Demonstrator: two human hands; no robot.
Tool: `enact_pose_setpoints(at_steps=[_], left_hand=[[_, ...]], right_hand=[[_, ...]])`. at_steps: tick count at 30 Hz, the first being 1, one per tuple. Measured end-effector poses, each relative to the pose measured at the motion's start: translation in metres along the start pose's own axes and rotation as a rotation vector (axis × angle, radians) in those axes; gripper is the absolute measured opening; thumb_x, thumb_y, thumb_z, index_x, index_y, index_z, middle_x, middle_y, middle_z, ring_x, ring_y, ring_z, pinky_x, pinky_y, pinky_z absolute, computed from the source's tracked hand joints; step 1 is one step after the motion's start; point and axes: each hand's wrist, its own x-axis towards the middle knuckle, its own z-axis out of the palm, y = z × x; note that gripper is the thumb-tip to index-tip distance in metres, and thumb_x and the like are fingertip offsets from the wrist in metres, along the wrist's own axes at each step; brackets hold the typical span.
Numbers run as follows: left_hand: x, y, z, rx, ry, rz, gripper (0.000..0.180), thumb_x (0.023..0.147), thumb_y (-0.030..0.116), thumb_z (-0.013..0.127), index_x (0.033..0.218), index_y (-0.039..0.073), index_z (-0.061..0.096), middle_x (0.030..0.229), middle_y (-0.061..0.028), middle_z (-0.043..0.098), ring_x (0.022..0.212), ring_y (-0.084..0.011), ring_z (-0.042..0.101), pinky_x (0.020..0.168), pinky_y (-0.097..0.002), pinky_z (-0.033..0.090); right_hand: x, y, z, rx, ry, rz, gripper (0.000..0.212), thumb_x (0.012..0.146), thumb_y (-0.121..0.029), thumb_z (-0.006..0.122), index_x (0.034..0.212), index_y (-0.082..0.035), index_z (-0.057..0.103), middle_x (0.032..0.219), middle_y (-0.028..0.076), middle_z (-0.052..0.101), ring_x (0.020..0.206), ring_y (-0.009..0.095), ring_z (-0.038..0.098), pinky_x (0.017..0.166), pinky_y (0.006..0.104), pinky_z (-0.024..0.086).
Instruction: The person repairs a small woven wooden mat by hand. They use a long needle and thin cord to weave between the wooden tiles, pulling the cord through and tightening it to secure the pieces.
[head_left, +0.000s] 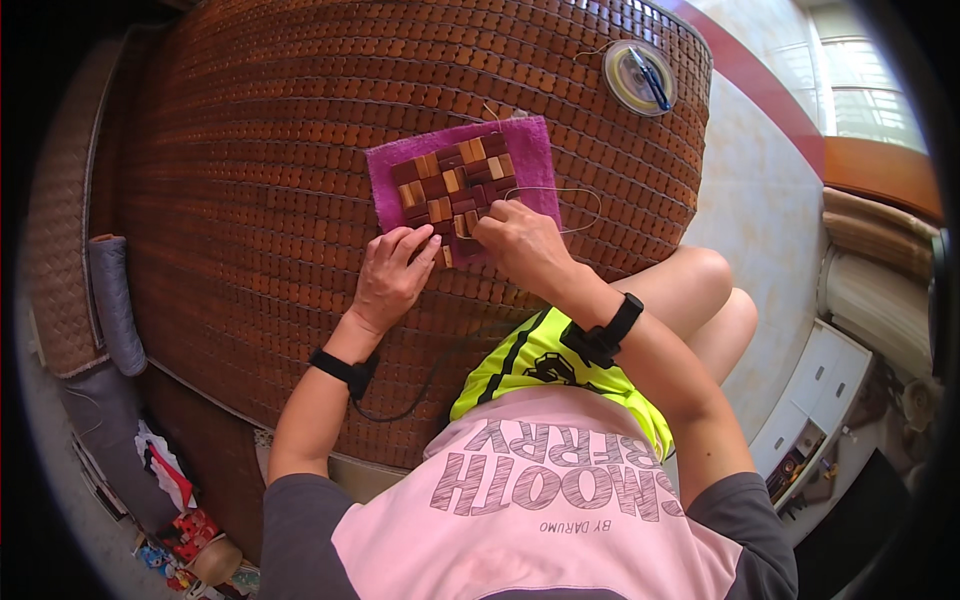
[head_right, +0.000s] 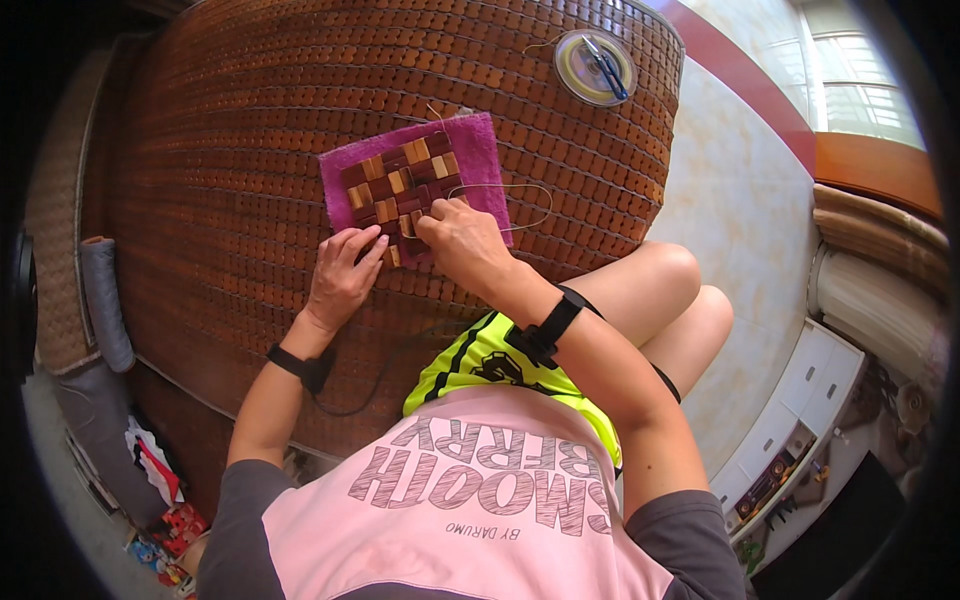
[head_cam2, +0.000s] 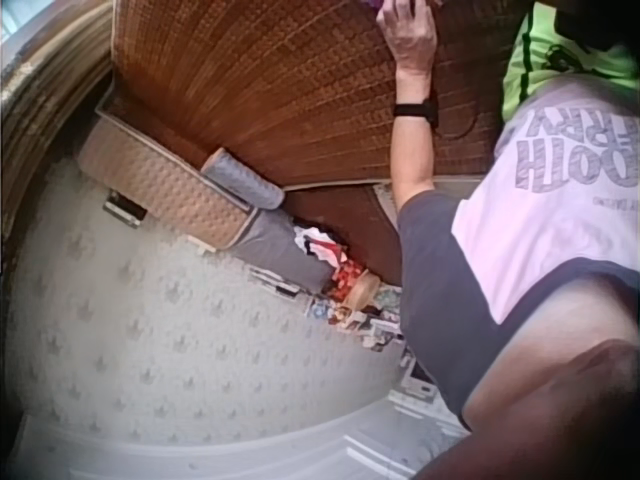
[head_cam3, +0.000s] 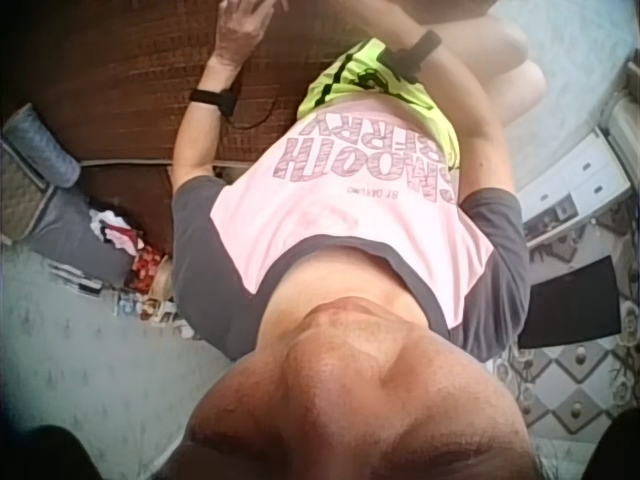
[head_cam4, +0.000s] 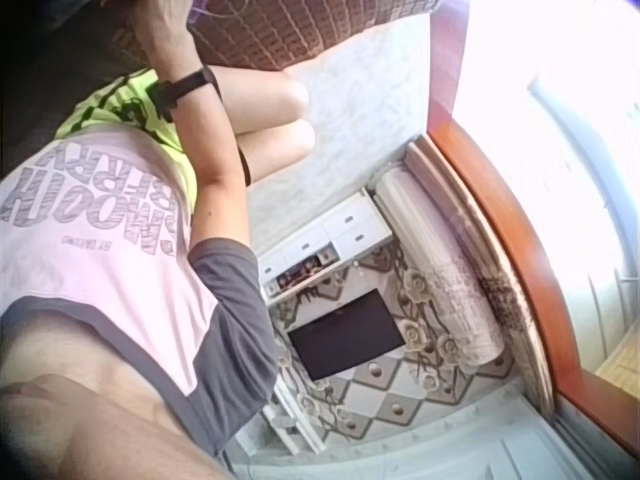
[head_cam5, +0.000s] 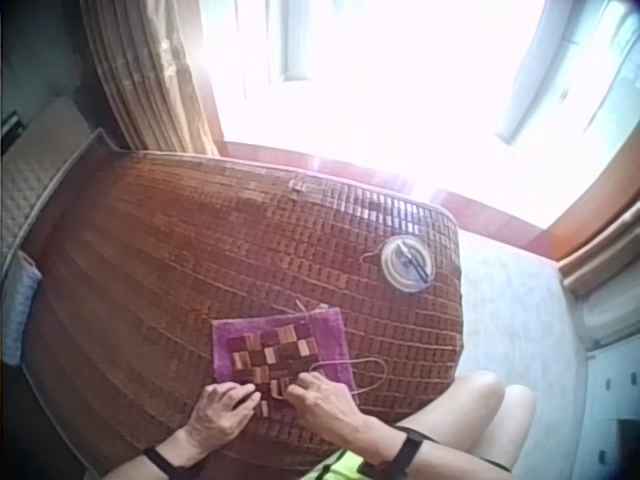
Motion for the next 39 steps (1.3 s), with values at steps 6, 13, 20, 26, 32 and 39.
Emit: enact_pose_setpoints(at_steps=[6, 13, 20, 26, 32, 39], left_hand=[[-0.001, 0.000, 0.001, -0.005, 0.004, -0.005, 0.039, 0.085, 0.009, 0.073, 0.123, 0.005, 0.069, 0.130, -0.0054, 0.061, 0.115, -0.0254, 0.056, 0.096, -0.0402, 0.046], [-0.001, -0.001, -0.001, -0.013, -0.003, -0.009, 0.039, 0.085, 0.008, 0.073, 0.123, 0.005, 0.069, 0.130, -0.0059, 0.061, 0.116, -0.0253, 0.057, 0.097, -0.0408, 0.046], [-0.001, 0.000, -0.001, -0.088, 0.043, -0.076, 0.035, 0.085, 0.005, 0.074, 0.120, 0.003, 0.070, 0.127, -0.0068, 0.062, 0.116, -0.0268, 0.057, 0.098, -0.0404, 0.047], [0.000, -0.001, -0.001, -0.109, 0.046, -0.074, 0.032, 0.085, 0.004, 0.073, 0.117, 0.003, 0.071, 0.124, -0.0069, 0.063, 0.115, -0.0269, 0.058, 0.097, -0.0402, 0.047], [-0.002, -0.004, 0.001, -0.100, 0.058, -0.064, 0.031, 0.085, 0.004, 0.073, 0.115, 0.002, 0.072, 0.123, -0.0072, 0.064, 0.114, -0.0269, 0.058, 0.096, -0.0393, 0.048], [0.000, -0.002, 0.002, -0.263, 0.116, -0.180, 0.031, 0.081, 0.000, 0.076, 0.111, 0.003, 0.069, 0.118, -0.0088, 0.065, 0.113, -0.0306, 0.059, 0.098, -0.0410, 0.049]], right_hand=[[0.002, -0.001, 0.000, -0.004, -0.036, 0.009, 0.016, 0.076, -0.009, 0.074, 0.090, -0.011, 0.066, 0.087, 0.006, 0.058, 0.089, 0.028, 0.063, 0.068, 0.0410, 0.055], [0.005, -0.004, -0.004, -0.016, -0.042, 0.021, 0.017, 0.072, -0.006, 0.070, 0.089, -0.007, 0.069, 0.089, 0.008, 0.062, 0.091, 0.028, 0.064, 0.070, 0.0402, 0.056], [0.004, 0.000, -0.001, -0.009, -0.029, 0.007, 0.022, 0.073, -0.009, 0.076, 0.091, -0.011, 0.065, 0.089, 0.005, 0.057, 0.091, 0.028, 0.063, 0.069, 0.0406, 0.055], [0.004, -0.001, 0.001, -0.018, -0.023, 0.016, 0.020, 0.073, -0.010, 0.076, 0.089, -0.011, 0.064, 0.089, 0.005, 0.057, 0.091, 0.028, 0.062, 0.069, 0.0404, 0.054], [0.008, -0.007, 0.003, -0.027, -0.054, -0.001, 0.015, 0.074, -0.006, 0.069, 0.089, -0.008, 0.067, 0.091, 0.006, 0.061, 0.091, 0.027, 0.064, 0.071, 0.0384, 0.056], [0.015, -0.018, 0.025, -0.116, -0.022, -0.007, 0.013, 0.080, -0.009, 0.067, 0.093, -0.010, 0.065, 0.092, 0.006, 0.062, 0.092, 0.027, 0.064, 0.073, 0.0372, 0.055]])
